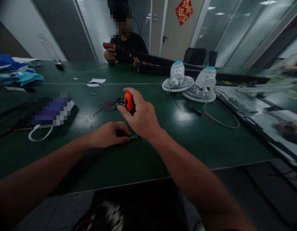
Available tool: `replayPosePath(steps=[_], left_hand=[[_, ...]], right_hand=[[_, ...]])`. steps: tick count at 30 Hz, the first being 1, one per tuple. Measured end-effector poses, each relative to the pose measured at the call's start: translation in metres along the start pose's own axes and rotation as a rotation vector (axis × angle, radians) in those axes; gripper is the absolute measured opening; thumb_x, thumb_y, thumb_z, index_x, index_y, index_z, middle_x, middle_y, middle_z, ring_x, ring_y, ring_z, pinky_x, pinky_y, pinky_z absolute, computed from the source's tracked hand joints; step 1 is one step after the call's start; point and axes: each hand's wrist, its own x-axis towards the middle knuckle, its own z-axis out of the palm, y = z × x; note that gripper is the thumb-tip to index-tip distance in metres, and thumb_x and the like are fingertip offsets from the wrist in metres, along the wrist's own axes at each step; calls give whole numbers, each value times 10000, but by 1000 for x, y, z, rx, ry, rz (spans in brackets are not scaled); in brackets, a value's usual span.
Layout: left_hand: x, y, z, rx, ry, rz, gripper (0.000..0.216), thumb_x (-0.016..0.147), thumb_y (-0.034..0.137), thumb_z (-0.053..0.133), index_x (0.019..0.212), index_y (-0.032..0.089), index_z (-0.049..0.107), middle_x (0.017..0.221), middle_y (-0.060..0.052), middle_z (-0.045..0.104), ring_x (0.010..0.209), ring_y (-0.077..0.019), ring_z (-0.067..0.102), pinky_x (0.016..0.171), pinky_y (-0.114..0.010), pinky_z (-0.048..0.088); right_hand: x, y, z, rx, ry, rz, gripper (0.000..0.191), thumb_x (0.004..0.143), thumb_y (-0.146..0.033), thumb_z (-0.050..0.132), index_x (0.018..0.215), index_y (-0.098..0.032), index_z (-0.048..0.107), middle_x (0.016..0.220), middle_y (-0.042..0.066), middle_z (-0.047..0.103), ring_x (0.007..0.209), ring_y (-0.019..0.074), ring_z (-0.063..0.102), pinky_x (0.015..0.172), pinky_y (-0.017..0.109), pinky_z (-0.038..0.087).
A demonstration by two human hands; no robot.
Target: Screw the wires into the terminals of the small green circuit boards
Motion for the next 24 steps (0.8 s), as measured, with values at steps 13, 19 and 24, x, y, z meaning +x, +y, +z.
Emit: replayPosePath(steps=[13, 19, 24], left_hand=[[1, 0, 0, 29, 4, 20, 244, 783, 341, 626, 940, 175, 711, 929, -26, 683, 808, -162, 640, 722, -277, 494], [0, 1, 0, 26, -11, -12, 256, 783, 359, 625, 953, 186, 709, 921, -16, 690, 797, -159, 646, 702, -268, 494], [1, -1, 0, 8, -8, -23, 265, 773, 361, 632, 945, 174, 709, 908, -22, 705, 773, -162, 647, 684, -274, 492]], right_hand=[[-1, -1, 0, 0, -12, 25, 398, 858, -283, 636, 1216, -205, 482, 1134, 32, 654, 835, 136, 649, 718, 289, 502], [-1, 1, -2, 17, -17, 29, 388, 847, -289, 646, 1190, -214, 481, 1122, 29, 649, 839, 131, 636, 685, 276, 478], [0, -3, -6, -14, -14, -24, 381, 780, -363, 725, 1046, -221, 493, 878, -30, 616, 662, 95, 557, 596, 251, 429]])
